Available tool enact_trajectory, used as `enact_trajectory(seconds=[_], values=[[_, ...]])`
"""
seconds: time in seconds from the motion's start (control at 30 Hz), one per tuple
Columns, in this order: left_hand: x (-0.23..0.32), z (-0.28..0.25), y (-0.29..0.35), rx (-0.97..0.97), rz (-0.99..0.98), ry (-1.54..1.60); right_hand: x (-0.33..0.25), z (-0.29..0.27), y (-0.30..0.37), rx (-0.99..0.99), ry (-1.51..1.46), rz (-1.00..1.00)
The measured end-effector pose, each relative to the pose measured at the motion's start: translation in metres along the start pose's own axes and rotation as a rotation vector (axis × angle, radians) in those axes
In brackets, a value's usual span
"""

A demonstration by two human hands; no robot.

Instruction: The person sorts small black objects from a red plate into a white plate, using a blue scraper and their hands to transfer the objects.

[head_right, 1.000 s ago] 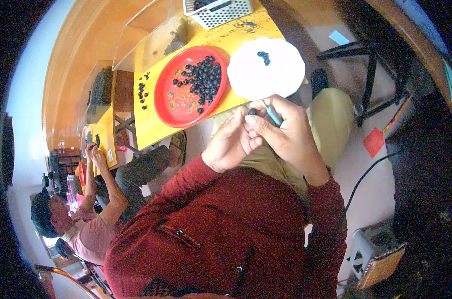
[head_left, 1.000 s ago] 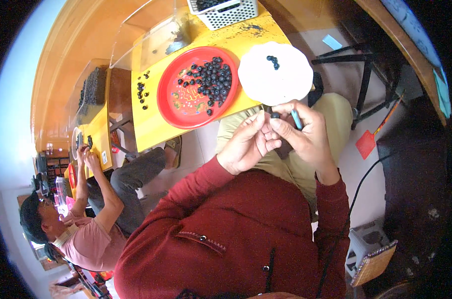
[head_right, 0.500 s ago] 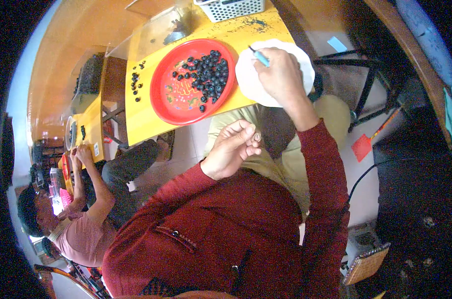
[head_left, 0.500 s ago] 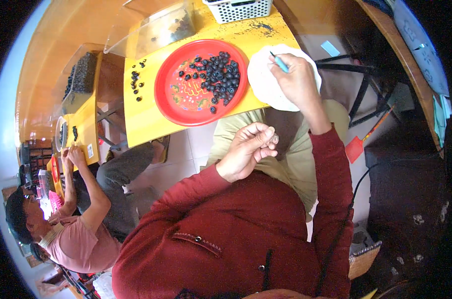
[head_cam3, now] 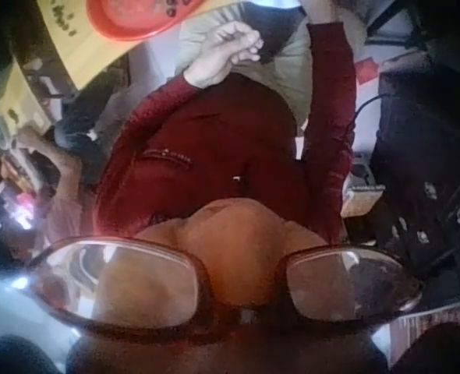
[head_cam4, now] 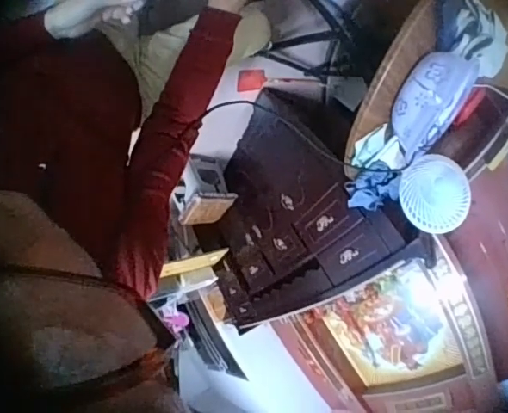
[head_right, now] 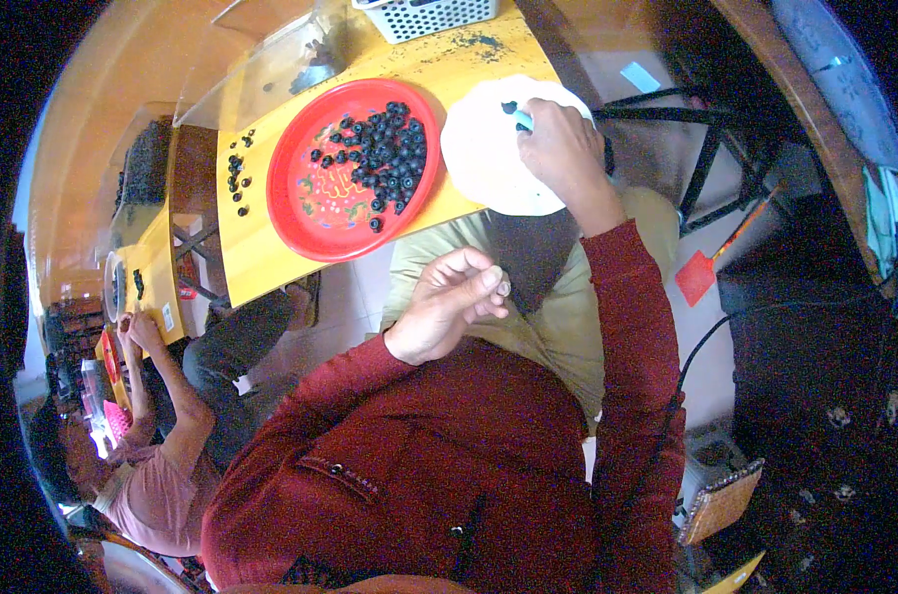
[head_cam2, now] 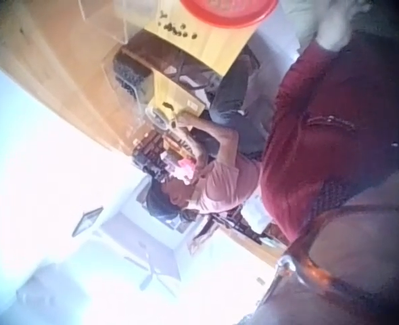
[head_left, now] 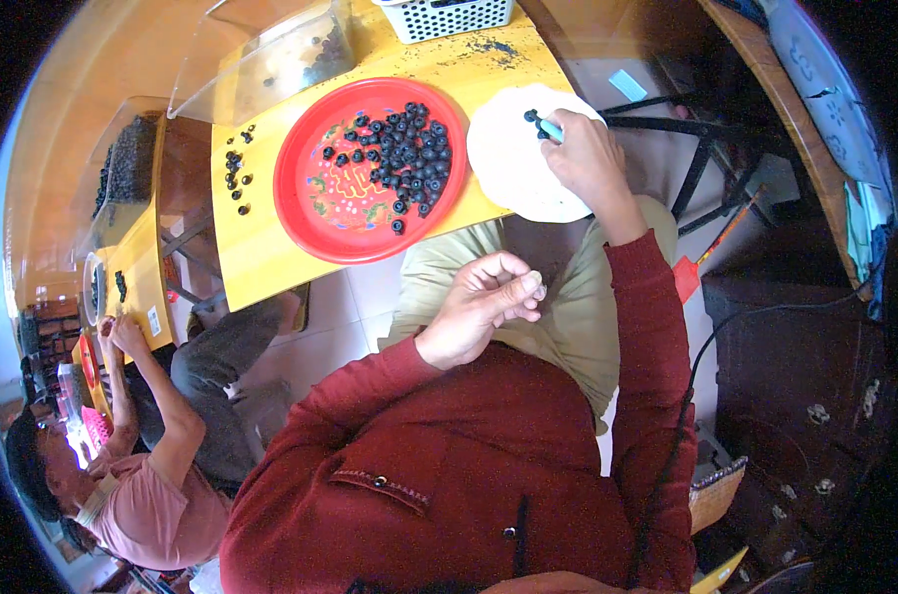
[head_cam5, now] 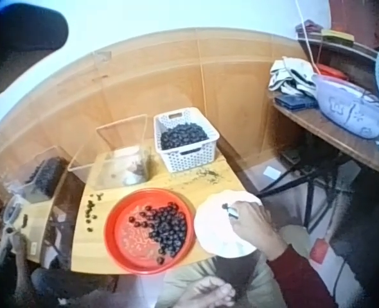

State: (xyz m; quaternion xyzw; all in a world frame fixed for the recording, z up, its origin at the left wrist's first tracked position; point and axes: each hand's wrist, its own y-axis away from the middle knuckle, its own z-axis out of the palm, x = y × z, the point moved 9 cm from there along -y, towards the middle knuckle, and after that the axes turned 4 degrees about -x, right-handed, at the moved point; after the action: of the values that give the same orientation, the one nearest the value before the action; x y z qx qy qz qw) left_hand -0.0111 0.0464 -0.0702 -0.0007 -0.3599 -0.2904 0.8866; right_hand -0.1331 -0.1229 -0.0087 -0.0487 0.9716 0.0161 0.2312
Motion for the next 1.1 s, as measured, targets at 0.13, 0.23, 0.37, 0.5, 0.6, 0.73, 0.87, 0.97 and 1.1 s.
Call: enact_trajectory(seconds=[0.13,0.23,0.37,0.5,0.6,0.73,0.87,0.97,1.1], values=[[0.002,-0.001,0.0,-0.018,0.019,-0.041,0.001,0.0,0.005,-0.019,0.034,0.013],[0.008,0.002,0.001,-0.03,0.045,-0.081,0.002,-0.002,0.014,-0.02,-0.01,0.025],[0.022,0.002,0.0,0.008,0.142,-0.077,-0.006,-0.012,0.033,0.028,-0.24,-0.08],[0.041,0.0,-0.002,0.112,0.249,-0.008,-0.024,-0.023,0.071,-0.031,-0.515,-0.054],[0.047,0.011,-0.007,0.095,0.264,0.044,-0.038,-0.031,0.102,0.044,-0.614,-0.127],[0.046,0.017,-0.01,0.032,0.255,0.065,-0.056,-0.035,0.125,0.14,-0.701,-0.324],[0.046,0.019,-0.008,0.005,0.241,0.056,-0.059,-0.037,0.129,0.18,-0.666,-0.394],[0.045,0.019,-0.009,-0.01,0.229,0.038,-0.055,-0.036,0.133,0.222,-0.705,-0.436],[0.044,0.017,-0.009,-0.023,0.249,-0.008,-0.051,-0.039,0.139,0.259,-0.715,-0.458]])
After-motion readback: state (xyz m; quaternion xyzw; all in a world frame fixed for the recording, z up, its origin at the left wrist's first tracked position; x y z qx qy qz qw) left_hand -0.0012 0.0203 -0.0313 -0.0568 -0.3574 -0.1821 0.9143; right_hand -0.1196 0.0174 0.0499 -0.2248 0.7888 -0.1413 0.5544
